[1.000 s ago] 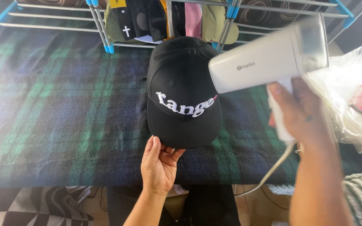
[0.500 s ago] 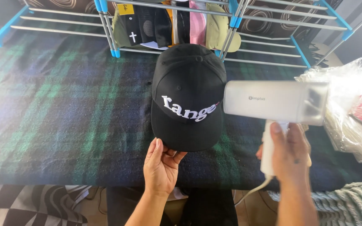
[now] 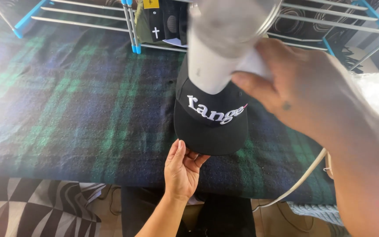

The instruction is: Using a handheld steamer and a brush to shape and finish baseball caps on a wooden form before placing them on a storage rack.

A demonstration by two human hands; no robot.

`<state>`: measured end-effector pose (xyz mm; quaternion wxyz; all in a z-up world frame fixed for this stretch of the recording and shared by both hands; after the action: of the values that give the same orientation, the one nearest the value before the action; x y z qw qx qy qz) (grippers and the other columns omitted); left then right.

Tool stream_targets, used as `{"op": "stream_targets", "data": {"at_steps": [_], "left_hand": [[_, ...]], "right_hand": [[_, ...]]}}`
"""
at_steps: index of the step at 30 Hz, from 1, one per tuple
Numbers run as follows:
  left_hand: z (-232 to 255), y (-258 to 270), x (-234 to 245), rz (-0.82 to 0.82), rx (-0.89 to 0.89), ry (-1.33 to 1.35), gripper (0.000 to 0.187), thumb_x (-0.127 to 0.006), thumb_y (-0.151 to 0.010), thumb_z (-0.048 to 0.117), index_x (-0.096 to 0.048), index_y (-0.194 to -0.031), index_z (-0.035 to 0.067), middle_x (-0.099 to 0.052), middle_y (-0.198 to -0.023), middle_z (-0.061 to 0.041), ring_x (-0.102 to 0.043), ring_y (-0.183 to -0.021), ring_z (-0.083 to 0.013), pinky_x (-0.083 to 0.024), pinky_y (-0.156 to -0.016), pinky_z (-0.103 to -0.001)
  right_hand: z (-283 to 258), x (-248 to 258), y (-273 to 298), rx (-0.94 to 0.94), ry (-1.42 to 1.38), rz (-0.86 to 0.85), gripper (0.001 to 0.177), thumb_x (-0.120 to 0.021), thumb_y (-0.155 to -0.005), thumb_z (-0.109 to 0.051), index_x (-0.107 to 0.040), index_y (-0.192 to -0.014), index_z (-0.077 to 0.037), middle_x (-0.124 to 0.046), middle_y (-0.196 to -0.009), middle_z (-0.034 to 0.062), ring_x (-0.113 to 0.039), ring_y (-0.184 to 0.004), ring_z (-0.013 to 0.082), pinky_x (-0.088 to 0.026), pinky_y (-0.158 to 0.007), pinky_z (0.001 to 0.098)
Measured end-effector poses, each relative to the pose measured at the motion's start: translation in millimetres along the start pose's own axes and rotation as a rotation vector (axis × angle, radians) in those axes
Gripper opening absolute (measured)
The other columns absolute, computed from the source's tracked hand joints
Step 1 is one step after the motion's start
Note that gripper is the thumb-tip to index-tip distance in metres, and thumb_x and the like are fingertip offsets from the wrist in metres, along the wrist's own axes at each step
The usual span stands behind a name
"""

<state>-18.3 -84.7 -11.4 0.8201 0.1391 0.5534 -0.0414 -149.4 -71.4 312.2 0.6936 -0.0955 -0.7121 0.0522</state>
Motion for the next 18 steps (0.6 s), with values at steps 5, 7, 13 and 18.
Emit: {"op": "stream_targets", "data": {"at_steps": [5, 7, 13, 18], "left_hand": [[-3, -4, 6, 0.001, -0.004, 0.038, 0.011, -0.06, -0.103, 0.017, -0.066, -0.103, 0.007, -0.071, -0.091, -0.008, -0.067, -0.074, -0.0178, -0.067, -0.08, -0.054], [-6, -6, 15, 0.018, -0.008, 0.061, 0.007, -0.063, -0.101, 0.015, -0.067, -0.1, 0.01, -0.068, -0.081, -0.004, -0.068, -0.072, -0.0175, -0.067, -0.078, -0.054], [-7, -8, 14, -0.092, -0.037, 0.086, 0.01, -0.057, -0.104, 0.01, -0.066, -0.108, 0.005, -0.075, -0.098, -0.009, -0.072, -0.081, -0.019, -0.062, -0.067, -0.032], [8, -1, -9, -0.085, -0.078, 0.005, 0.046, -0.062, -0.093, 0.006, -0.056, -0.138, 0.0, -0.067, -0.13, -0.017, -0.066, -0.116, -0.0327, -0.064, -0.084, -0.051]], "right_hand": [[-83, -15, 2, 0.181, 0.497, -0.252, 0.056, -0.035, -0.113, -0.06, -0.039, -0.146, -0.015, -0.066, -0.083, 0.0032, -0.071, -0.053, 0.0225, -0.067, -0.036, 0.0386], [-110, -27, 15, 0.409, 0.603, 0.049, 0.059, -0.046, -0.107, -0.06, -0.049, -0.141, -0.011, -0.062, -0.072, 0.0, -0.061, -0.04, 0.0146, -0.053, -0.028, 0.032], [-128, -56, 57, 0.694, 0.562, 0.407, 0.051, -0.07, -0.077, -0.019, -0.064, -0.127, -0.014, -0.06, -0.072, -0.0044, -0.058, -0.038, 0.0126, -0.041, -0.029, 0.0283], [-52, -49, 64, 0.351, 0.193, 0.137, 0.054, -0.066, -0.094, -0.057, -0.046, -0.135, -0.028, -0.055, -0.076, -0.0031, -0.068, -0.057, 0.0247, -0.046, -0.032, 0.049]]}}
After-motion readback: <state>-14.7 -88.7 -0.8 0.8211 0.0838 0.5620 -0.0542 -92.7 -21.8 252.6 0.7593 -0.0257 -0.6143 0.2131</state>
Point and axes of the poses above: each hand's wrist, its own y-axis away from the middle knuckle, its own x-axis out of the back of the hand, z = x × y, the point moved 9 cm from there along -y, towards the middle knuckle
